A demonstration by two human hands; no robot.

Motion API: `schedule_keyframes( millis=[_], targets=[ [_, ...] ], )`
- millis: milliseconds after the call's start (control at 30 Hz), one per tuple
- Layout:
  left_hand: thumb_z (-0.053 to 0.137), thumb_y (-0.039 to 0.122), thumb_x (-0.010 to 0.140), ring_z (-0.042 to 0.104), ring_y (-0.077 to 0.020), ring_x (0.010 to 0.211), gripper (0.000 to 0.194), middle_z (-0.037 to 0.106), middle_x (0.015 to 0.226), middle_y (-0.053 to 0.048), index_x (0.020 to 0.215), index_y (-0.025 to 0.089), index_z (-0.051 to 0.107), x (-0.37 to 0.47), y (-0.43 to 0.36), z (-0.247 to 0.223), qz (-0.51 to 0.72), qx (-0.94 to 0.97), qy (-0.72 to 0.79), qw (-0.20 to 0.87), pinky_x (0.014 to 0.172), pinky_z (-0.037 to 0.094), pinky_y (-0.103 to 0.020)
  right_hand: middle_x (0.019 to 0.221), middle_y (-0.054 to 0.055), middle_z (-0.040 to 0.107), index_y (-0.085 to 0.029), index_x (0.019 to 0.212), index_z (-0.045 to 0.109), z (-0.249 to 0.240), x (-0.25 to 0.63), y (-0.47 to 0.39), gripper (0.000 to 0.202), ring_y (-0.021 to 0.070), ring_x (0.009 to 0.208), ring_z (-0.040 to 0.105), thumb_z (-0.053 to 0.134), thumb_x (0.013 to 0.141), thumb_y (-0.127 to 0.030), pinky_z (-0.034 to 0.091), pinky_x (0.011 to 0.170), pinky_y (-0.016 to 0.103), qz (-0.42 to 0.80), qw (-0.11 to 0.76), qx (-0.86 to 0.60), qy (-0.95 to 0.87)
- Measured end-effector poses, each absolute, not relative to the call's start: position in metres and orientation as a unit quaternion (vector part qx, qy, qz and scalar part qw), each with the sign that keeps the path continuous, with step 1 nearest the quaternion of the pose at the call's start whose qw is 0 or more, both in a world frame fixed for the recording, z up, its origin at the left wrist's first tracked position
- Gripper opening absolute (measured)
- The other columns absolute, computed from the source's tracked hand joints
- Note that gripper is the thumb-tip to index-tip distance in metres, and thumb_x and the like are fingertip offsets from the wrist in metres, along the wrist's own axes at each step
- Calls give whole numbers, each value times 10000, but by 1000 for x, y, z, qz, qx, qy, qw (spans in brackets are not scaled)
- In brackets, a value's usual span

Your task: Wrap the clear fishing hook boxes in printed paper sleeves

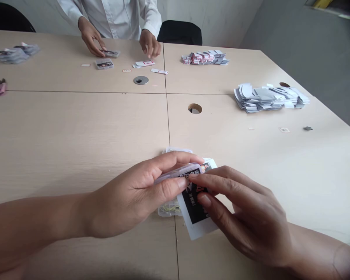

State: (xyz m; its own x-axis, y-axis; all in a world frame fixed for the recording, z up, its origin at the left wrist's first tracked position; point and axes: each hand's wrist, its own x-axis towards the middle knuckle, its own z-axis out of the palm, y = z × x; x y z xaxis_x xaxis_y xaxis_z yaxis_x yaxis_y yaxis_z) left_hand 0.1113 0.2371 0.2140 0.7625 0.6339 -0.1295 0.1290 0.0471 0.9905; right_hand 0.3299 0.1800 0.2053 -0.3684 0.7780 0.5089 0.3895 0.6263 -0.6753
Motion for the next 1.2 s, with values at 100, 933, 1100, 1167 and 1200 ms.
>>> schedule_keyframes(
  millis=[100,933,1100,1167,1200],
  targets=[
    [505,357,1055,542,-206,1336,322,596,1433,4,1364,320,588,111,237,214,194,663,288,664,1155,427,-289,977,85,728,-81,1190,657,206,329,181,270,109,856,692,581,937,-24,599,781,174,222,426,-369,-796],
    [521,413,1044,565,-225,1290,316,634,1364,-22,1318,279,605,116,234,217,210,661,306,653,1133,444,-335,965,82,723,-122,1226,637,202,326,181,308,127,831,695,577,938,-31,613,732,217,210,445,-362,-792],
    [525,389,1049,566,-189,1274,286,640,1348,-1,1300,281,610,117,236,216,215,658,298,657,1108,449,-271,985,78,727,-139,1243,623,200,327,181,315,135,852,693,585,945,-48,606,749,232,214,438,-363,-794],
    [518,375,1055,583,-181,1245,280,653,1320,1,1305,283,605,117,237,216,216,651,291,667,1075,468,-254,974,84,729,-133,1238,624,200,326,181,305,141,840,690,583,947,-51,600,735,241,213,437,-367,-793],
    [513,371,1058,591,-181,1232,280,657,1309,-2,1306,281,605,117,238,216,215,650,287,670,1066,473,-256,963,88,727,-122,1238,623,200,326,181,303,142,829,687,582,946,-51,596,720,240,213,438,-369,-792]
  ],
)
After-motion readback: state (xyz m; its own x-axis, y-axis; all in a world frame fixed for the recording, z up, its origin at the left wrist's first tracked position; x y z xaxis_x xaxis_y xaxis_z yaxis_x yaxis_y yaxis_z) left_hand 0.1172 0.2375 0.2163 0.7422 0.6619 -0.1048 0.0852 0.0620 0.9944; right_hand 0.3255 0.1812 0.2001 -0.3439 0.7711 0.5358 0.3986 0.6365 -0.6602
